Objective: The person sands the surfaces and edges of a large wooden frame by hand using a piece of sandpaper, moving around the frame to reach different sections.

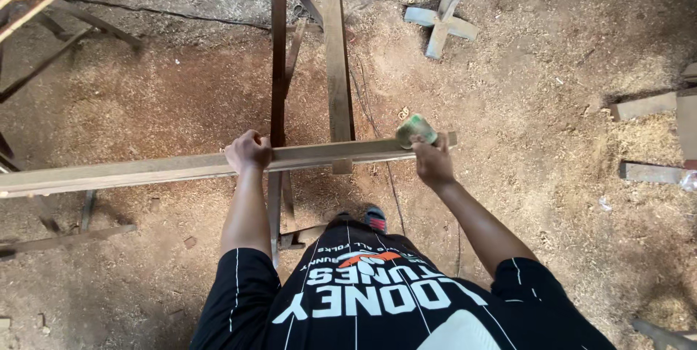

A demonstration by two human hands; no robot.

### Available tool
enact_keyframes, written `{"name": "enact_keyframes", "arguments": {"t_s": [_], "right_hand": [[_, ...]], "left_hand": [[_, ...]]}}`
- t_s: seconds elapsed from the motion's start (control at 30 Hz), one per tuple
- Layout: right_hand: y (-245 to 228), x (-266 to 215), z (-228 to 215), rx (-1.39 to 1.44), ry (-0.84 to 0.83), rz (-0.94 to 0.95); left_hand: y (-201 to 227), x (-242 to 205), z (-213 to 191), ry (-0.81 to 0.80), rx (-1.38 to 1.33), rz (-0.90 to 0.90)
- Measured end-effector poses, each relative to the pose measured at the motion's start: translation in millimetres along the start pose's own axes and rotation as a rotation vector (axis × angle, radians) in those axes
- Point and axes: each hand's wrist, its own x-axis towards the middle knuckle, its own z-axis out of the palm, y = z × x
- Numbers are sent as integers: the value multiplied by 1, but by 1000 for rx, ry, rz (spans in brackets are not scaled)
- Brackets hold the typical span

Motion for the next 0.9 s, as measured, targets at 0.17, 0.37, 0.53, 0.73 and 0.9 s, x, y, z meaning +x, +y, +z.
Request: {"name": "enact_keyframes", "arguments": {"t_s": [0.17,0.37,0.53,0.73,0.9], "right_hand": [[-57,17,53,361,-150,162],[-85,12,102,339,-51,-100],[-4,-27,62,209,-110,95],[5,-23,48,-264,69,21],[-99,27,83,312,-182,97]], "left_hand": [[-4,10,9,-18,35,13],[-10,17,14,194,-60,125],[-18,11,20,2,-6,57],[-13,11,21,245,-159,130],[-18,13,28,451,-266,215]]}}
